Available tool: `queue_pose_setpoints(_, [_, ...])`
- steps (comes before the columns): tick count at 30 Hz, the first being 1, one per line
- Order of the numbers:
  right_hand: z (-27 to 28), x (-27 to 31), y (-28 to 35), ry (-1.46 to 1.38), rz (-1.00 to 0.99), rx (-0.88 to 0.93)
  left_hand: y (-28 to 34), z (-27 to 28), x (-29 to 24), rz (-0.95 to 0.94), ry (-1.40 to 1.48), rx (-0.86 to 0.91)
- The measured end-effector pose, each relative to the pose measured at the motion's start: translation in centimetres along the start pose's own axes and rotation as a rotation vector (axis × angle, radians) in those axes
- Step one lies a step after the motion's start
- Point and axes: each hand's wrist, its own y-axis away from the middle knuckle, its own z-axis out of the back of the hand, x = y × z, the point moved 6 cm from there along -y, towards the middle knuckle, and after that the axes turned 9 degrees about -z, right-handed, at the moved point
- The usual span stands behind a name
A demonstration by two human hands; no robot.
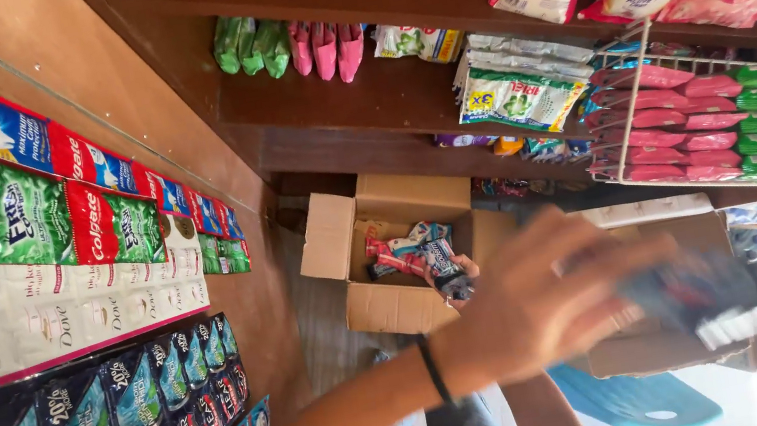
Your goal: Stocking consumer goods like soap, toothpaste, and snacks from a cardboard box onto store shelves.
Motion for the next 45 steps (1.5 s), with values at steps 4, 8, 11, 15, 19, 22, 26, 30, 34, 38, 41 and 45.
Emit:
queue_pose_setpoints(4, [-3.9, -1.9, 2.7, 0.169, 0.113, 0.009, -2.5, 4.2, 2.2, -0.008, -0.105, -0.143])
queue_pose_setpoints(8, [-6.3, -3.0, 5.1, 0.329, 0.231, 0.003, -3.7, 5.7, 4.3, -0.032, -0.162, -0.206])
queue_pose_setpoints(11, [-6.1, -2.9, 3.4, 0.168, -0.004, 0.223, -4.6, 7.1, 4.4, 0.001, -0.178, -0.219])
queue_pose_setpoints(15, [-9.5, -3.4, 3.6, 0.195, 0.068, 0.215, -3.9, 6.7, 4.8, 0.012, -0.192, -0.24])
queue_pose_setpoints(19, [-16.6, -7.7, 5.7, 0.34, 0.034, 0.126, -2.2, 6.0, 4.4, 0.067, -0.118, -0.254])
queue_pose_setpoints(22, [-21.7, -10.2, 7.1, 0.347, 0.034, 0.387, -1.1, 5.6, 3.9, 0.11, -0.075, -0.296])
queue_pose_setpoints(26, [-24.9, -12.6, 7.7, 0.335, 0.005, 0.49, 1.2, 5.0, 4.8, 0.252, 0.015, -0.354])
queue_pose_setpoints(30, [-25.3, -12.7, 7.2, 0.34, 0.053, 0.456, 2.1, 5.4, 5.4, 0.307, -0.02, -0.354])
queue_pose_setpoints(34, [-22.8, -10.7, 5.4, 0.28, 0.099, 0.385, 2.0, 6.5, 5.5, 0.336, -0.006, -0.353])
queue_pose_setpoints(38, [-19.9, -9.5, 4.5, 0.308, 0.084, 0.26, 1.5, 8.2, 6.1, 0.279, -0.084, -0.386])
queue_pose_setpoints(41, [-21.8, -11.4, 7.4, 0.243, -0.083, 0.393, 1.3, 9.7, 7.1, 0.254, -0.185, -0.387])
queue_pose_setpoints(45, [-22.6, -12.9, 9.7, 0.175, -0.113, 0.38, 1.3, 10.6, 7.4, 0.247, -0.213, -0.369])
